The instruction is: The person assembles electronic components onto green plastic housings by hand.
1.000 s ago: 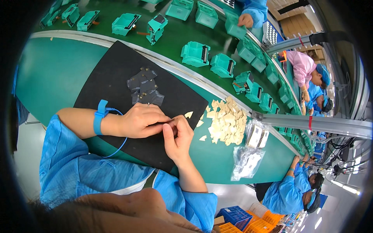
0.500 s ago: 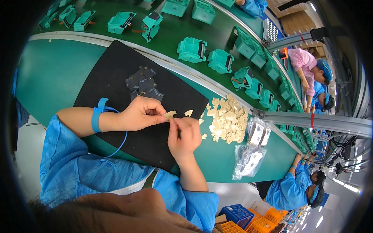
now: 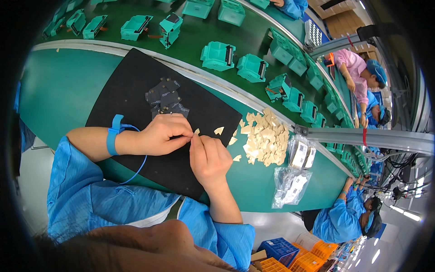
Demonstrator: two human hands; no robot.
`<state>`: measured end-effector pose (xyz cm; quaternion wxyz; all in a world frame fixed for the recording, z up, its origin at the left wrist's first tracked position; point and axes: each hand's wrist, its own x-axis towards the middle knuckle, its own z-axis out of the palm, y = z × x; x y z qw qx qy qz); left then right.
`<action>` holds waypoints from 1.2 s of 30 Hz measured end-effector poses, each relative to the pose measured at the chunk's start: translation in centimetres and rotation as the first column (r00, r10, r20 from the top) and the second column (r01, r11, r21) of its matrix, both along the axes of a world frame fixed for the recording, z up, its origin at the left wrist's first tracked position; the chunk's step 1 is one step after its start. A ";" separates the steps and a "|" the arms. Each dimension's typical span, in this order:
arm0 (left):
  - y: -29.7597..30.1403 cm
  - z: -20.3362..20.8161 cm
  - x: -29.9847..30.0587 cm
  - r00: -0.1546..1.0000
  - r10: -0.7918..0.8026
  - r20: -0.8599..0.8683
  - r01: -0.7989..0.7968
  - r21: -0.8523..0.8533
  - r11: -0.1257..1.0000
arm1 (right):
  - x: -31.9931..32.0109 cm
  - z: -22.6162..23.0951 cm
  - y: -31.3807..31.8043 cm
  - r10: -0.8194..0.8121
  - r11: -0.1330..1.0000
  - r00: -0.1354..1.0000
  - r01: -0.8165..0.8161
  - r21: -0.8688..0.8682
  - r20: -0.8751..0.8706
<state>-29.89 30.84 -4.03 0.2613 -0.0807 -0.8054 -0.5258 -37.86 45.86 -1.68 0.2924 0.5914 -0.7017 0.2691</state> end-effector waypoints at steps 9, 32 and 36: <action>-0.2 -0.1 0.0 0.994 -0.109 0.012 0.109 0.041 0.993 | 0.5 0.4 0.6 0.058 0.997 0.757 -0.011 -0.077 0.651; 4.5 2.2 -1.4 0.879 -0.444 0.171 0.075 0.872 0.484 | 0.6 0.4 3.8 0.274 0.935 0.190 0.177 -0.307 0.943; 4.2 1.4 -1.2 0.872 -0.458 0.171 0.075 0.879 0.472 | 1.3 0.5 3.8 0.027 0.952 0.467 0.258 -0.165 0.884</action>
